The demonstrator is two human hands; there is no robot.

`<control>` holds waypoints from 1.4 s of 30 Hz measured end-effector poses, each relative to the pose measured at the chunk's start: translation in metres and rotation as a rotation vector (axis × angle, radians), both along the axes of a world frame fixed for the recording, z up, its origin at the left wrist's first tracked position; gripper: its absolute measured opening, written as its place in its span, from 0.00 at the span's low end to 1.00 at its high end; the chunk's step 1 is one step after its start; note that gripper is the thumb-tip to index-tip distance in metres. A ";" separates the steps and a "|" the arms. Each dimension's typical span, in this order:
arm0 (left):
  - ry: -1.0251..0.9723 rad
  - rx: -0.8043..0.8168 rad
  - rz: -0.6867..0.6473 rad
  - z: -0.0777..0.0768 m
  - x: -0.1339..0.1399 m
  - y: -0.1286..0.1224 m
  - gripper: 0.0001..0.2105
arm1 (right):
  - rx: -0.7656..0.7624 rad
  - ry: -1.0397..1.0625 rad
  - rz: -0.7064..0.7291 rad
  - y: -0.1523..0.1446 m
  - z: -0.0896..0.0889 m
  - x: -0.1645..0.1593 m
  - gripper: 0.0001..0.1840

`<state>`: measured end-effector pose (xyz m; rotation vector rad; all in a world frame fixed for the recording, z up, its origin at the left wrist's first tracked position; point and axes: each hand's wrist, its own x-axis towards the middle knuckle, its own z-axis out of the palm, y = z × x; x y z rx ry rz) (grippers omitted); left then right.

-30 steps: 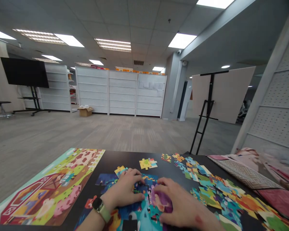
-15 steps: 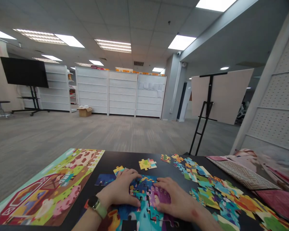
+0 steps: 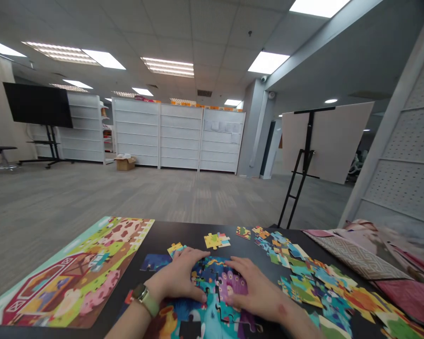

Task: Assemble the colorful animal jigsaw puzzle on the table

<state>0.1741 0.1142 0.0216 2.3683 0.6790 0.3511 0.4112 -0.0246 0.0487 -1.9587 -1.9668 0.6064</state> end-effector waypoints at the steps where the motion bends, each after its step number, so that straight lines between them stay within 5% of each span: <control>1: -0.004 -0.003 -0.004 0.000 0.001 0.000 0.51 | 0.002 0.005 -0.004 0.001 -0.001 0.000 0.46; 18: -0.048 -0.032 -0.029 -0.001 0.004 0.002 0.49 | 0.053 0.069 -0.161 0.000 0.002 -0.010 0.46; 28: -0.035 -0.003 -0.028 0.000 0.004 -0.001 0.46 | 0.063 0.099 -0.093 0.001 0.002 -0.009 0.43; 42: -0.071 0.108 0.033 0.007 0.008 -0.011 0.09 | 0.000 0.010 -0.005 -0.003 0.001 -0.008 0.38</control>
